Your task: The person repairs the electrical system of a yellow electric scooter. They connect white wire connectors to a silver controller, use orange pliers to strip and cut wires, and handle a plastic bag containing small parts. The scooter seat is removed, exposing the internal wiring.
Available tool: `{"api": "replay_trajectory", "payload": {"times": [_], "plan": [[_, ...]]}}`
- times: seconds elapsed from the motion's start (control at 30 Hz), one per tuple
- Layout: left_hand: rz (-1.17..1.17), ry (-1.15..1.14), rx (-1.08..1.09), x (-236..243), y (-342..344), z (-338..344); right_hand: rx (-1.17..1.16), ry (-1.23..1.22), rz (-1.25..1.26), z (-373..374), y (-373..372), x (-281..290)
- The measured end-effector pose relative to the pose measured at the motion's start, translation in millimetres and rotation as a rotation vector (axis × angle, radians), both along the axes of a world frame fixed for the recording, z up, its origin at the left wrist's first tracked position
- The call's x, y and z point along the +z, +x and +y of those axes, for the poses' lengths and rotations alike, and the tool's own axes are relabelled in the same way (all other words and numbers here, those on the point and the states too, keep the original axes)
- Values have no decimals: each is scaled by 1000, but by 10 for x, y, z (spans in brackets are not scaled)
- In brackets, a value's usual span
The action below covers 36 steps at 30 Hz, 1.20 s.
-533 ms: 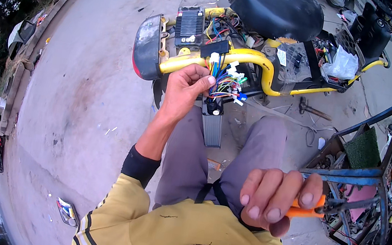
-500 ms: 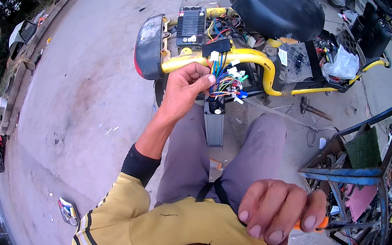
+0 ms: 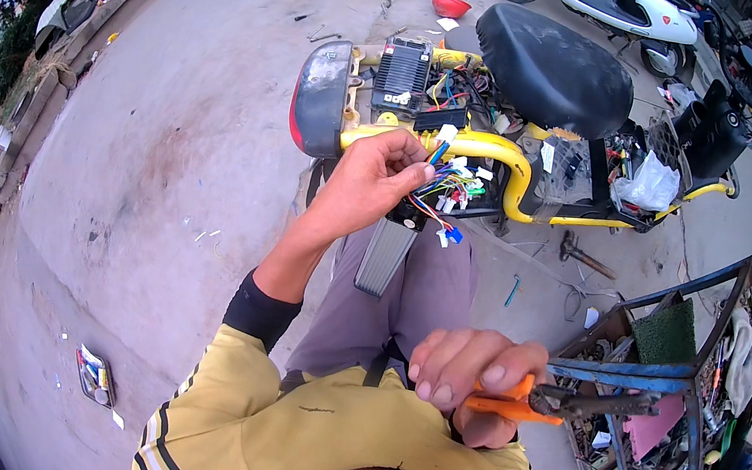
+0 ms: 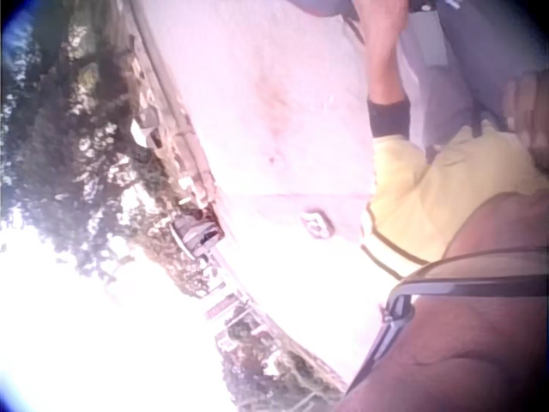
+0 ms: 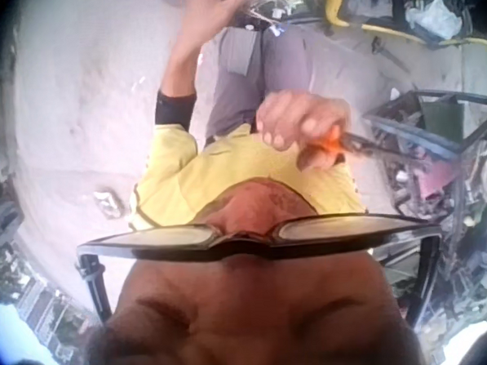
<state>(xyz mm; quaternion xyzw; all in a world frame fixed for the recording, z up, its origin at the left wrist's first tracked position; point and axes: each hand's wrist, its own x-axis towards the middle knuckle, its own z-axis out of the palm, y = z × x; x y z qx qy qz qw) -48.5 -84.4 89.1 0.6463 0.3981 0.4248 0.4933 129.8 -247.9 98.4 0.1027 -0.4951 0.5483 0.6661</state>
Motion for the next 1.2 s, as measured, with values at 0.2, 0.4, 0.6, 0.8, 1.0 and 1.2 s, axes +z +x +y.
{"api": "replay_trajectory", "payload": {"times": [0.2,0.4,0.6,0.8,1.0,1.2], "plan": [[-22,-11,-54,-230,535,78,-423,-475,-283,277,348,-368],[-17,-66,55,-737,771,287,-694,-651,-489,532,747,-688],[-153,-153,102,-834,744,308,-748,-740,-621,737,845,-781],[-176,-191,87,-841,694,307,-649,-741,-746,846,777,-734],[238,280,464,-571,485,426,-586,-721,-829,848,887,-842],[536,701,578,-584,138,970,-543,-693,-878,820,857,-771]]}}
